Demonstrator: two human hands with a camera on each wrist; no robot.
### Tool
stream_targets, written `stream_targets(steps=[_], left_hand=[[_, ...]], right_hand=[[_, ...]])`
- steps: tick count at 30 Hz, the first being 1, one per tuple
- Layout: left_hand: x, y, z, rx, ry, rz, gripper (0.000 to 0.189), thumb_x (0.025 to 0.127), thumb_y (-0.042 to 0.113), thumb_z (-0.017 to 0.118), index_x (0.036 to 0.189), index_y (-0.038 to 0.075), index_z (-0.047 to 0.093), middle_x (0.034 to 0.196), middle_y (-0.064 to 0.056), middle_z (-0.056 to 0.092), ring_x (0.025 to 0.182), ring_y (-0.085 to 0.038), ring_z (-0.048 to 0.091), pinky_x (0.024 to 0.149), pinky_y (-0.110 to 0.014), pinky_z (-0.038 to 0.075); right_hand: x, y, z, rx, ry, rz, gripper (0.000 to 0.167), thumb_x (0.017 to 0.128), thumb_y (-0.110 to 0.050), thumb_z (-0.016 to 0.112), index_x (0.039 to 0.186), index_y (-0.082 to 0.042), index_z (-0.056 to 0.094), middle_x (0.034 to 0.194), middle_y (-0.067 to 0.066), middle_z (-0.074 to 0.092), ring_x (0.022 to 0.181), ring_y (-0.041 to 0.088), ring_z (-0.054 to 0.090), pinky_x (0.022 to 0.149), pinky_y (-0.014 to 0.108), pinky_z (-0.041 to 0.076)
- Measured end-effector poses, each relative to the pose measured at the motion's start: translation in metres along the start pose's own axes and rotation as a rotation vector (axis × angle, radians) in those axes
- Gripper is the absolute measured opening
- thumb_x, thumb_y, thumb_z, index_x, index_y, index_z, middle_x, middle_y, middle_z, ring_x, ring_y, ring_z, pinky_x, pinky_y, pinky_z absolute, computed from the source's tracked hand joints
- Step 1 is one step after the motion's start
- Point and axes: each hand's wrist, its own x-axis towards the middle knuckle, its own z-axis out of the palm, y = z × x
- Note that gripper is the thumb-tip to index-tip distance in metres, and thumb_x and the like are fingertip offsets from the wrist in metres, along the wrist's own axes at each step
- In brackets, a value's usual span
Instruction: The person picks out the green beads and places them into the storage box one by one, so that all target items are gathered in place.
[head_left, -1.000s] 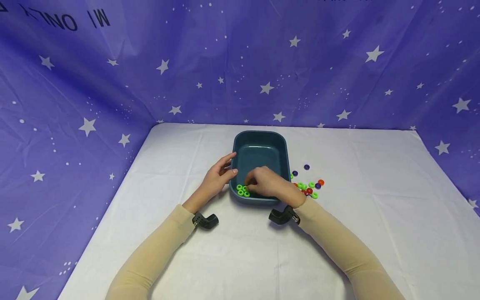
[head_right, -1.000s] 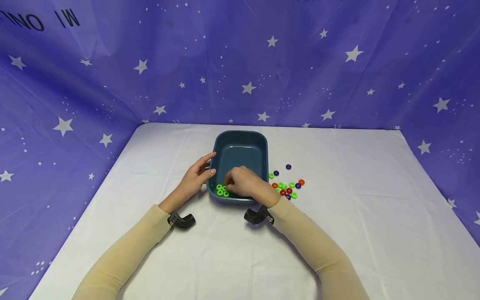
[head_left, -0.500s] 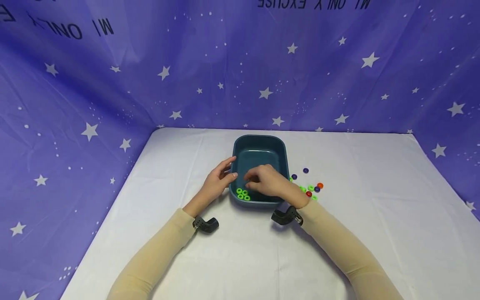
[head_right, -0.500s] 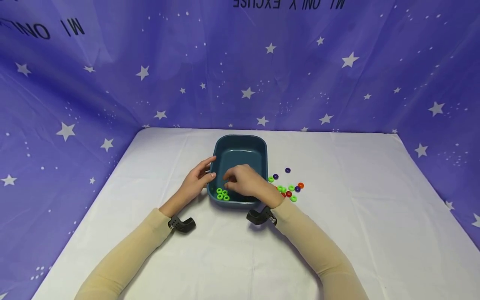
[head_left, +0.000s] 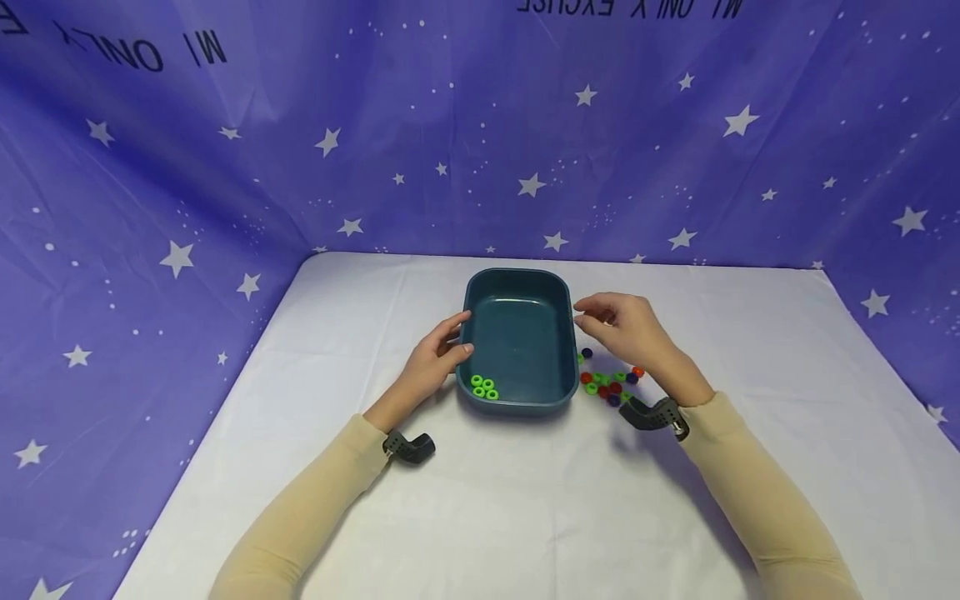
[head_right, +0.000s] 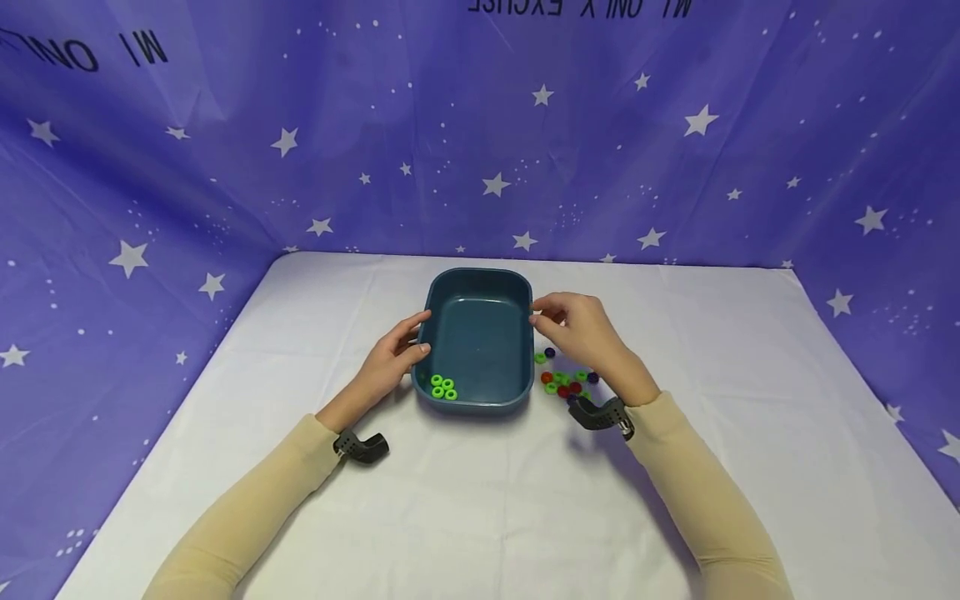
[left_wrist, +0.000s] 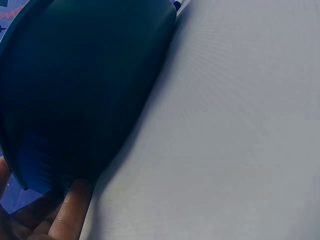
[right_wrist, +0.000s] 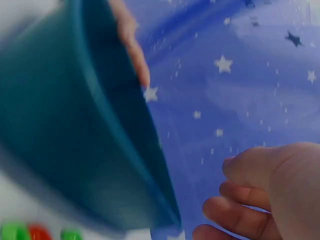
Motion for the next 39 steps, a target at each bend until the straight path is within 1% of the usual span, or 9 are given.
stream_targets(steps=[4, 7, 15, 19, 22, 25, 30, 34, 39], left_hand=[[-0.001, 0.000, -0.001, 0.004, 0.005, 0.001, 0.059, 0.102, 0.017, 0.059, 0.158, 0.019, 0.039, 0.156, -0.024, 0.044, 0.136, -0.041, 0.055, 0.097, -0.048, 0.059], [-0.001, 0.001, 0.000, 0.005, 0.004, 0.005, 0.059, 0.102, 0.017, 0.059, 0.158, 0.017, 0.039, 0.156, -0.024, 0.044, 0.136, -0.042, 0.055, 0.097, -0.048, 0.059], [0.000, -0.002, 0.000, -0.007, 0.001, 0.013, 0.059, 0.102, 0.016, 0.059, 0.158, 0.018, 0.038, 0.156, -0.024, 0.043, 0.137, -0.042, 0.054, 0.099, -0.049, 0.058], [0.001, -0.003, 0.000, -0.001, -0.002, 0.010, 0.059, 0.102, 0.017, 0.059, 0.158, 0.018, 0.038, 0.156, -0.024, 0.043, 0.137, -0.042, 0.053, 0.099, -0.050, 0.058], [0.001, -0.002, 0.000, 0.001, -0.001, 0.003, 0.059, 0.102, 0.017, 0.059, 0.158, 0.019, 0.039, 0.156, -0.024, 0.043, 0.138, -0.041, 0.053, 0.099, -0.049, 0.058], [0.000, -0.001, -0.001, 0.001, -0.001, 0.001, 0.059, 0.102, 0.018, 0.059, 0.158, 0.019, 0.039, 0.156, -0.024, 0.043, 0.138, -0.041, 0.053, 0.099, -0.049, 0.058], [0.001, -0.001, 0.000, -0.005, -0.004, -0.001, 0.059, 0.102, 0.018, 0.060, 0.158, 0.019, 0.039, 0.157, -0.024, 0.043, 0.138, -0.041, 0.053, 0.100, -0.052, 0.057], [0.001, -0.001, 0.000, -0.007, -0.004, 0.001, 0.060, 0.102, 0.017, 0.059, 0.158, 0.017, 0.038, 0.157, -0.024, 0.043, 0.138, -0.042, 0.053, 0.100, -0.053, 0.057], [0.001, -0.001, 0.000, 0.001, 0.000, 0.003, 0.059, 0.102, 0.016, 0.059, 0.158, 0.018, 0.039, 0.156, -0.024, 0.044, 0.137, -0.041, 0.054, 0.099, -0.051, 0.058]], right_hand=[[-0.009, 0.016, -0.004, -0.017, -0.011, 0.048, 0.025, 0.098, -0.017, 0.066, 0.116, -0.001, 0.074, 0.098, 0.015, 0.077, 0.081, 0.024, 0.066, 0.064, 0.027, 0.053], [-0.013, 0.025, 0.000, -0.018, -0.026, 0.069, 0.026, 0.097, -0.015, 0.067, 0.116, 0.001, 0.073, 0.098, 0.016, 0.077, 0.082, 0.025, 0.067, 0.068, 0.027, 0.054], [-0.014, 0.040, 0.020, -0.053, -0.075, 0.075, 0.022, 0.096, -0.010, 0.066, 0.113, 0.002, 0.074, 0.095, 0.015, 0.077, 0.079, 0.022, 0.067, 0.071, 0.031, 0.054], [-0.015, 0.047, 0.028, -0.065, -0.125, 0.066, 0.022, 0.095, -0.009, 0.066, 0.112, 0.002, 0.074, 0.095, 0.015, 0.078, 0.081, 0.023, 0.071, 0.076, 0.039, 0.060], [-0.015, 0.050, 0.034, -0.076, -0.158, 0.042, 0.022, 0.094, -0.008, 0.066, 0.112, 0.003, 0.074, 0.097, 0.016, 0.078, 0.083, 0.024, 0.073, 0.078, 0.043, 0.062], [-0.015, 0.051, 0.038, -0.099, -0.168, 0.034, 0.022, 0.093, -0.008, 0.068, 0.111, 0.003, 0.074, 0.094, 0.014, 0.078, 0.080, 0.021, 0.072, 0.076, 0.042, 0.061], [-0.016, 0.050, 0.041, -0.144, -0.167, 0.035, 0.023, 0.092, -0.010, 0.070, 0.112, 0.001, 0.075, 0.087, 0.011, 0.077, 0.073, 0.018, 0.068, 0.071, 0.038, 0.058], [-0.016, 0.049, 0.044, -0.184, -0.158, 0.028, 0.024, 0.091, -0.011, 0.070, 0.112, -0.001, 0.076, 0.089, 0.011, 0.078, 0.075, 0.018, 0.067, 0.073, 0.040, 0.057], [-0.016, 0.048, 0.045, -0.202, -0.151, 0.034, 0.022, 0.089, -0.010, 0.072, 0.109, -0.003, 0.078, 0.090, 0.010, 0.077, 0.075, 0.019, 0.066, 0.071, 0.040, 0.055]])
